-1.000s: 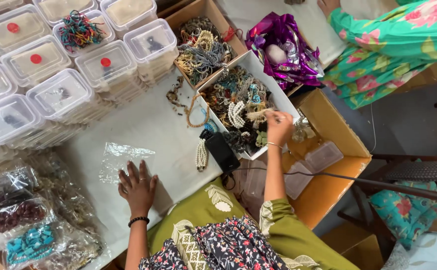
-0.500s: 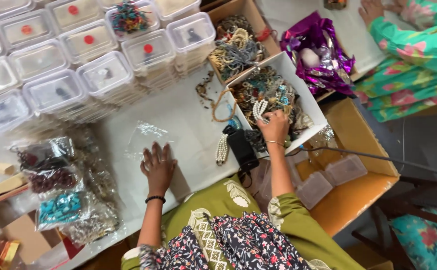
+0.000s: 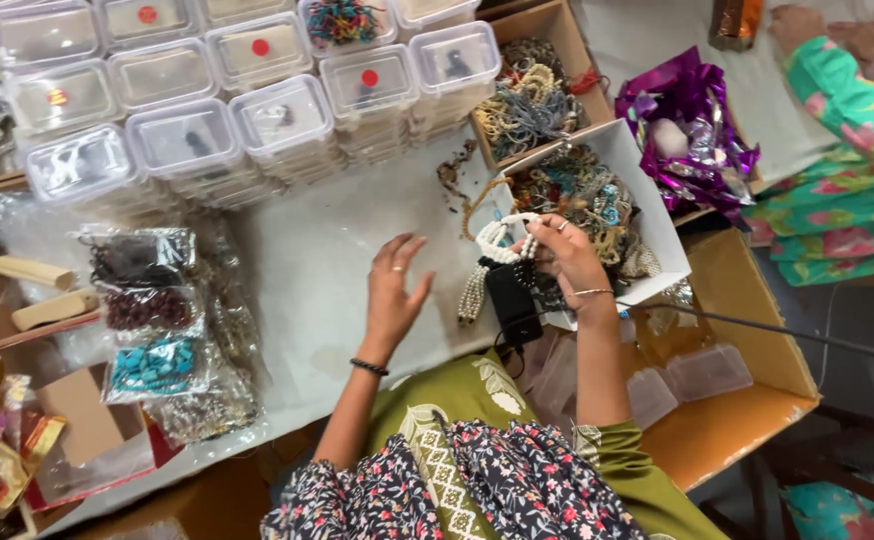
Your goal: The person sits at a table and sorts through various necklaces and bracelets from a white box. They pick up individual pieces, such as a brown beaded necklace and a turquoise necklace, place them into small clear plastic bags, and set the packaged items aside on the table.
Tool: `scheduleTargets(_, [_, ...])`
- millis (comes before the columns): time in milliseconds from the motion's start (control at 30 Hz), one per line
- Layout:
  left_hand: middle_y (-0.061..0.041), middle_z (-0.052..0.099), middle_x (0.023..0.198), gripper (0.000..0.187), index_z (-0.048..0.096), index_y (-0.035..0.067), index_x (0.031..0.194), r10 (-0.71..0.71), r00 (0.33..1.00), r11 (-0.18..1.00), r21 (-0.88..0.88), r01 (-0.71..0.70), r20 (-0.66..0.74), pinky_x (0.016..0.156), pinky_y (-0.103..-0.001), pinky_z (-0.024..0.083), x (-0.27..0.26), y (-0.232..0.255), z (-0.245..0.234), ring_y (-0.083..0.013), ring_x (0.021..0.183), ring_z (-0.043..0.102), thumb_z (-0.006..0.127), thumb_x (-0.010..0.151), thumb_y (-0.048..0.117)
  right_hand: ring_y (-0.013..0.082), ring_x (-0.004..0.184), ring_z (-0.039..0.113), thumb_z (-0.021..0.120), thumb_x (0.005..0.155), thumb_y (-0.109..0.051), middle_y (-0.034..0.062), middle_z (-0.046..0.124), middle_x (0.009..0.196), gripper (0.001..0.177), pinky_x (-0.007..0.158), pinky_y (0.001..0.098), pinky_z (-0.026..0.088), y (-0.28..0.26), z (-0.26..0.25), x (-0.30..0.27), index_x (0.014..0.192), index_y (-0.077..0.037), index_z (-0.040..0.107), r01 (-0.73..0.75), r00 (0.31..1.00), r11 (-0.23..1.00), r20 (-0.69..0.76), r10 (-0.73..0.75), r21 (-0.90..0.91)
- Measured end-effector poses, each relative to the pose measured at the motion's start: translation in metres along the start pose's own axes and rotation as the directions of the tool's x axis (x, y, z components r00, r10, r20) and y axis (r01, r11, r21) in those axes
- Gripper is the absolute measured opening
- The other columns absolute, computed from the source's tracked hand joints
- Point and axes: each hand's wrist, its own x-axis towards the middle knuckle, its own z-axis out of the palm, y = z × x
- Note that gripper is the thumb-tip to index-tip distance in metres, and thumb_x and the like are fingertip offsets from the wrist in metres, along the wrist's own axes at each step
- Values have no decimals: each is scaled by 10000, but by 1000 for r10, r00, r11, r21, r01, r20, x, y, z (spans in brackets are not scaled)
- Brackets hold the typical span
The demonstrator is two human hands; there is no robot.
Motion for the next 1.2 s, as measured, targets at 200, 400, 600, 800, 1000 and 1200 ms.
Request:
scheduleTargets(200, [-98,485,1556,531,483,135,1496,-100,989,802,-580,143,104,1198,-400,353,10,2,23,-272,1452,436,632,992,215,122,765,703,645,976,-326,36,750,925,277,516,175,500,57,26,39,1091,-75,670,-360,933,842,182,312,402])
scheduleTargets(400, [-71,555,1480,558,475,65,1533,-176,913,474,-781,407,369,1130,-335,410,6,15,4,-168,1369,495,601,1028,267,150,805,716,644,1021,-300,64,724,942,305,620,210,573,116,25,59,1096,-6,677,-462,882,792,298,364,400])
scheduleTargets(600, [-66,669,1198,492,588,47,1369,-362,803,581,-559,592,474,993,-327,464,-23,-70,44,-176,1130,587,676,981,336,211,670,705,617,1010,-407,129,732,816,416,603,304,575,86,41,49,1046,2,684,-266,963,931,-22,269,-252])
scheduleTargets(800, [34,696,1090,389,705,98,1260,-541,709,439,-567,697,453,963,-286,406,-20,-58,19,-126,1077,568,632,968,345,446,832,709,790,824,-406,246,736,871,444,759,536,562,157,28,63,1095,-65,706,-199,924,276,-274,-266,-940])
scheduleTargets(1000, [30,676,1145,388,703,49,1226,-600,750,553,-532,641,280,990,-281,425,-22,-61,10,-124,1117,600,628,972,333,424,897,713,759,815,-337,196,752,921,301,820,529,574,164,29,73,1026,-123,753,-251,887,281,-336,-316,-926])
scheduleTargets(1200, [-142,628,1247,424,693,40,1256,-627,757,692,-314,650,183,1029,-383,357,-43,-95,21,-237,1104,527,647,1007,380,426,865,704,805,758,-361,212,740,897,332,783,528,566,143,32,57,983,-124,749,-297,871,315,-391,-298,-901])
